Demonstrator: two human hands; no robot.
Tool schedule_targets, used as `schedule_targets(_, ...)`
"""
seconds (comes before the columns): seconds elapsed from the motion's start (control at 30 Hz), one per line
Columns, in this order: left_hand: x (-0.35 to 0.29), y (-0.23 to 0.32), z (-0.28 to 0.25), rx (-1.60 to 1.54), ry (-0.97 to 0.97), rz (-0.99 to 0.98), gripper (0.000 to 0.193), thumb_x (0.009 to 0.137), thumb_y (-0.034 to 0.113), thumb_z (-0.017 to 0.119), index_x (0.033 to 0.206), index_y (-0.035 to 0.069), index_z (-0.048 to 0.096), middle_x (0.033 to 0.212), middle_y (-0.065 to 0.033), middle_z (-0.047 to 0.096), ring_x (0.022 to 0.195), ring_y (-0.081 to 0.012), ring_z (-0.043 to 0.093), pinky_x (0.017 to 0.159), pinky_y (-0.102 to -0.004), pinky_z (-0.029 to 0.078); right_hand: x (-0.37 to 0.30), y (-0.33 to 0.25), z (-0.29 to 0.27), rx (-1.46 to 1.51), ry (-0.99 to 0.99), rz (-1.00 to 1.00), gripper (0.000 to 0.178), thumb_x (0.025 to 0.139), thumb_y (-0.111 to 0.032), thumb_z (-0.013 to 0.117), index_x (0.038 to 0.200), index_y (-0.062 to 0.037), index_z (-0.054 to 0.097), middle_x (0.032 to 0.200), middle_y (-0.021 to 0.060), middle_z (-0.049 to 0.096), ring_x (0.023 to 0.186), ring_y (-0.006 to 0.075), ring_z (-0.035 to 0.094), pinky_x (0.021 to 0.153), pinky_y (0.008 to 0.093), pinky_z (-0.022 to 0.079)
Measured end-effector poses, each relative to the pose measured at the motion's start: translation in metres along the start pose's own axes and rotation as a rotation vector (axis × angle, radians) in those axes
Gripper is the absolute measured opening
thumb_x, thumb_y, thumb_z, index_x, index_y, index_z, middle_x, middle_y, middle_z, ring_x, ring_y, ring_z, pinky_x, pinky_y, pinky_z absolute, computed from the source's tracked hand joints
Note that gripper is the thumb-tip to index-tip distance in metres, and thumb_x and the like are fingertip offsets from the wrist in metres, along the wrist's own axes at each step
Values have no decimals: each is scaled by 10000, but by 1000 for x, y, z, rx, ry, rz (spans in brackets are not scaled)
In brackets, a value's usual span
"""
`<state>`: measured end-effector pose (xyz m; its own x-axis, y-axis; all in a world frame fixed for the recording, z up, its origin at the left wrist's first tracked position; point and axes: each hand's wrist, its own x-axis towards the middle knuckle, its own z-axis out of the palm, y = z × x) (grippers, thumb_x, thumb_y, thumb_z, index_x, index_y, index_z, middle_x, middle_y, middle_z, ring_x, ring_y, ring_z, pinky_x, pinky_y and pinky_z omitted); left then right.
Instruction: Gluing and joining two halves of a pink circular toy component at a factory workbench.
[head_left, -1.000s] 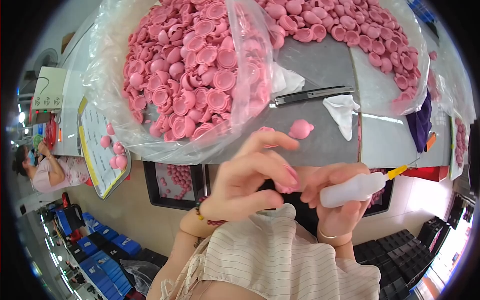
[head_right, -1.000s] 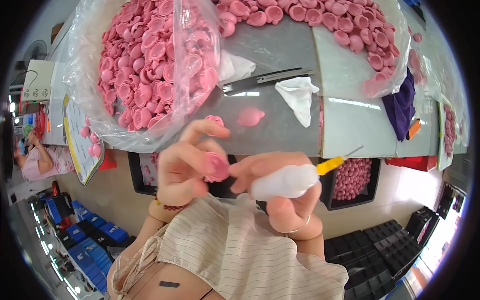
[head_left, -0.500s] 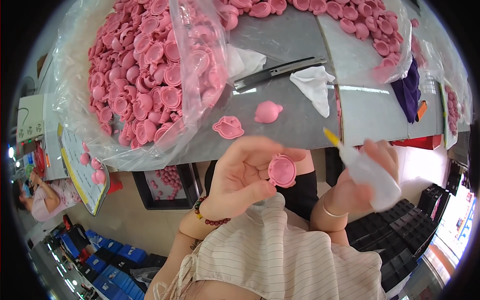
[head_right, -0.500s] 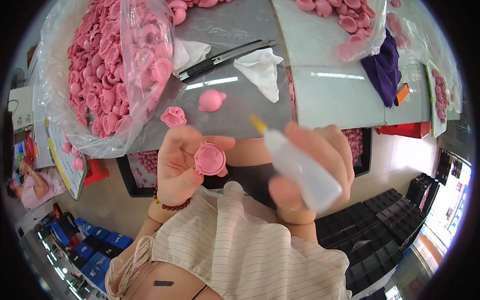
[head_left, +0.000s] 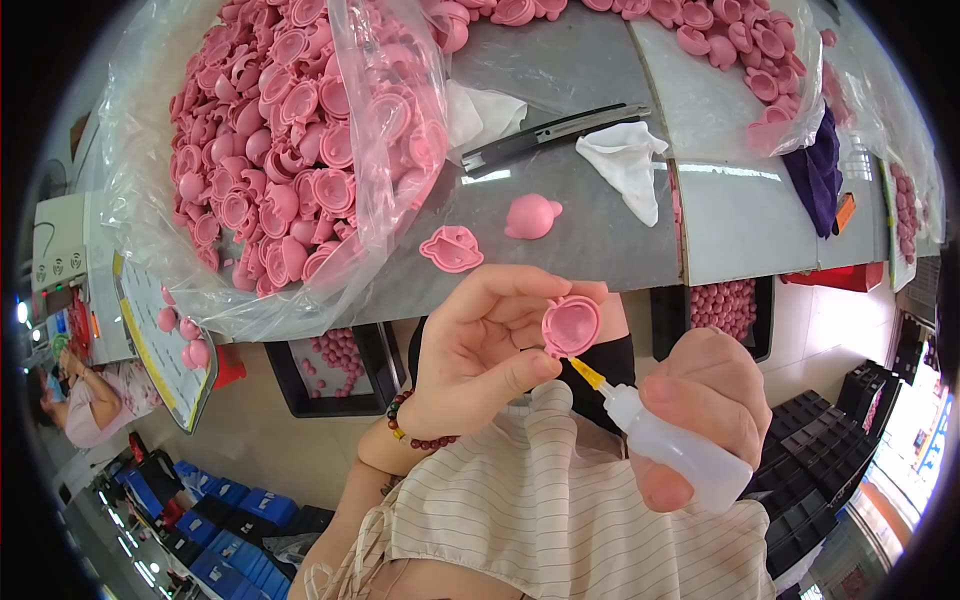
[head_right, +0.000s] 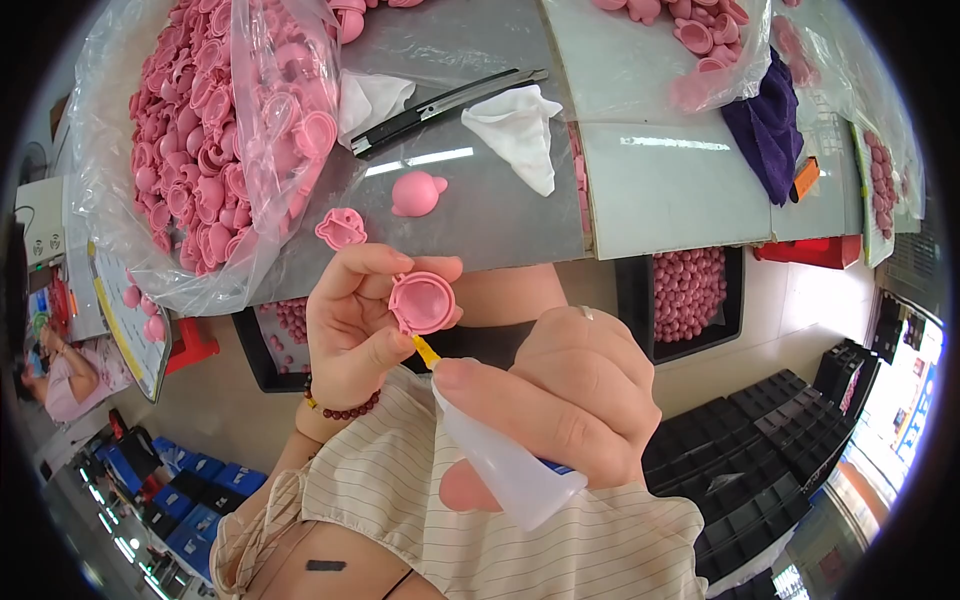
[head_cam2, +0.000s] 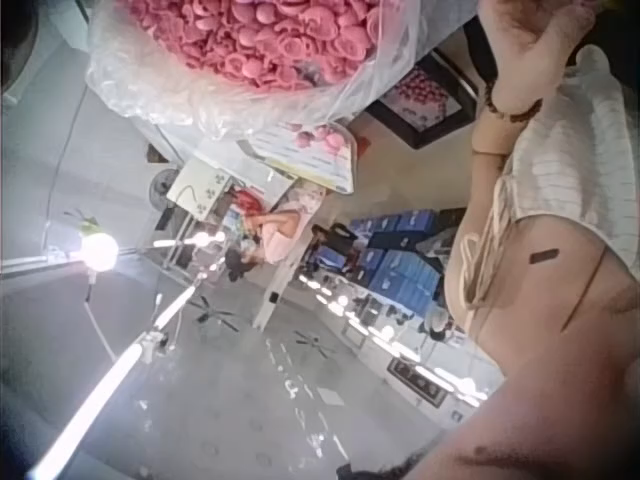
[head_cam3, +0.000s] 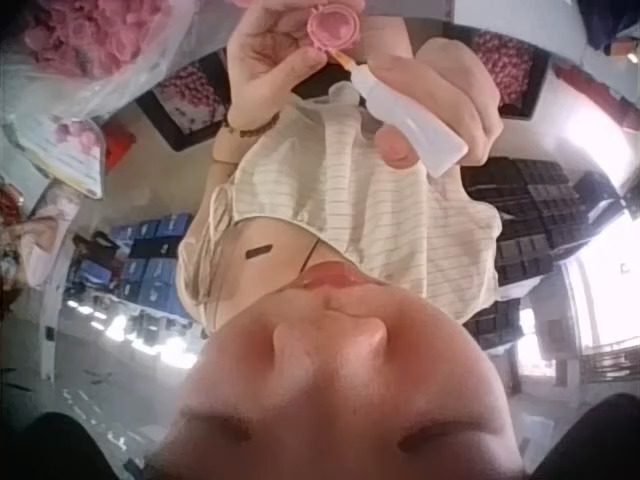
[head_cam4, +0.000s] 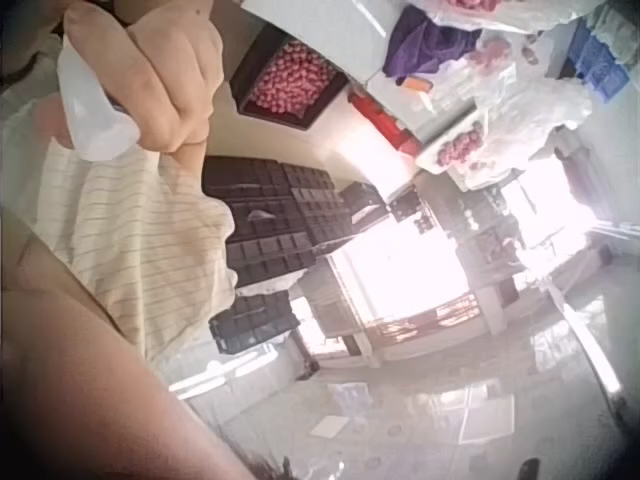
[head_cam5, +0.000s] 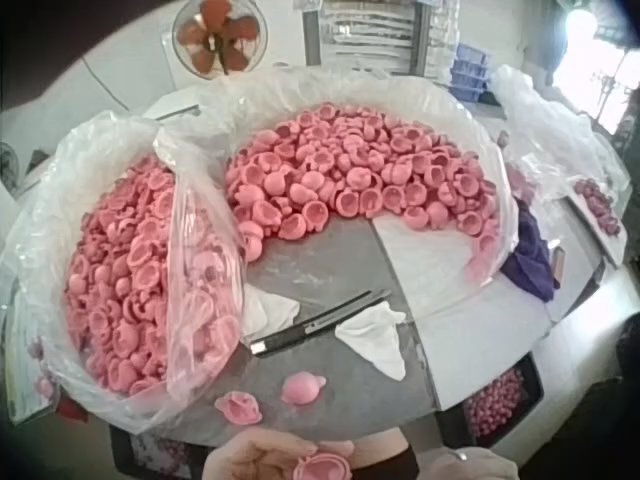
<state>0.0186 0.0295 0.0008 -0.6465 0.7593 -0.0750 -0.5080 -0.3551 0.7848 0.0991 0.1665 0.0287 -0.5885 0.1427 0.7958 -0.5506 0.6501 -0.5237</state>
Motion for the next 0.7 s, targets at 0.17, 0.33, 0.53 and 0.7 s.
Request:
schedule_targets(0.17,1,1,0,-17,-16,-7,416,712,61,621,1039,-15,377,1068,-264,469,893,-237,556,771,-329,464,1,-1,2,-17,0,24,554,796,-483,428,791,65,508,604,92,495,413,142,381,314,227,236)
schedule_targets(0.33,-1,1,-3,-24,-29,-10,407,710,51,620,1036,-16,385,1071,-264,467,897,-236,553,779,-334,460,-2,-2,5,1,53,114,553,800,-492,410,814,51,516,565,63,442,416,140,370,339,234,246)
schedule_targets(0.53,1,4,-2,-31,-50,-6,414,702,46,627,1037,-18,392,1069,-263,469,889,-235,556,780,-333,456,1,2,6,-23,85,69,553,816,-483,366,810,47,523,555,65,437,418,144,388,338,236,254)
schedule_targets(0.7,-3,3,-3,-34,-35,-25,414,694,49,636,1028,-27,405,1062,-263,477,891,-233,553,774,-323,447,-3,6,11,-46,146,48,563,827,-467,336,785,63,522,566,82,470,412,142,399,329,235,246)
